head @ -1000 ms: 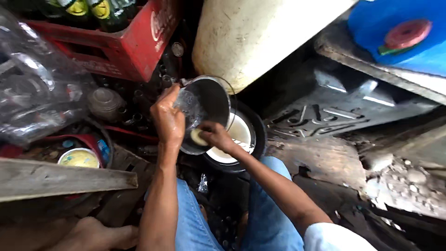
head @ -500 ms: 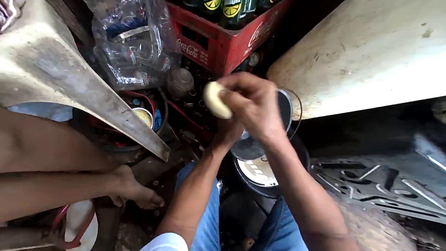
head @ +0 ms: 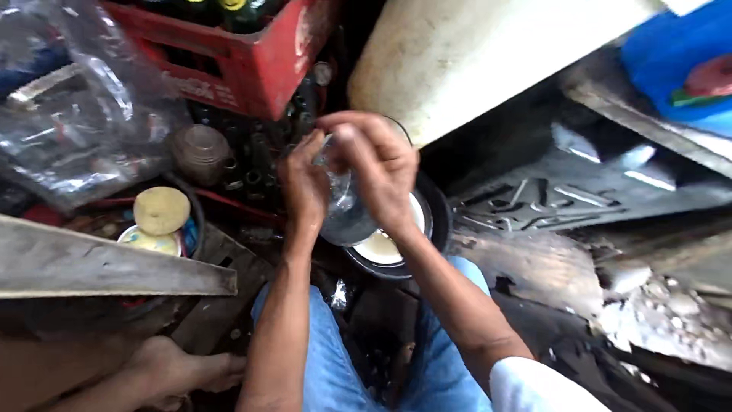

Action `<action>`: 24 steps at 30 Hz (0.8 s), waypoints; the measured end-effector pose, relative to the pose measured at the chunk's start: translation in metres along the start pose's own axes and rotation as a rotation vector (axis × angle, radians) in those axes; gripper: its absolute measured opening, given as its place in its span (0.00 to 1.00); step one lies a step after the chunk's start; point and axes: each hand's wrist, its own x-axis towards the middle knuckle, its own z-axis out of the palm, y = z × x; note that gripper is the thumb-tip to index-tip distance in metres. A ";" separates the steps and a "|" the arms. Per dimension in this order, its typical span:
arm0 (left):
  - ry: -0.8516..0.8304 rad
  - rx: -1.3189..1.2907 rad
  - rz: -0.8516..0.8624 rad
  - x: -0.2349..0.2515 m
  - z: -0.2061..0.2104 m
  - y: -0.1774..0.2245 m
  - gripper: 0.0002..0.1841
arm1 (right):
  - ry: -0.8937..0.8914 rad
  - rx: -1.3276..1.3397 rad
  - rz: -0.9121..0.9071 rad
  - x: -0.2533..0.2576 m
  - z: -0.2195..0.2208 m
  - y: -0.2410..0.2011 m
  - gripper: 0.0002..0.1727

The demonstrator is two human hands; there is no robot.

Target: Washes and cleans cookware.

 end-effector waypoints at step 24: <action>-0.342 0.408 0.610 -0.049 0.136 0.019 0.22 | 0.318 -0.645 1.175 -0.149 -0.137 0.131 0.18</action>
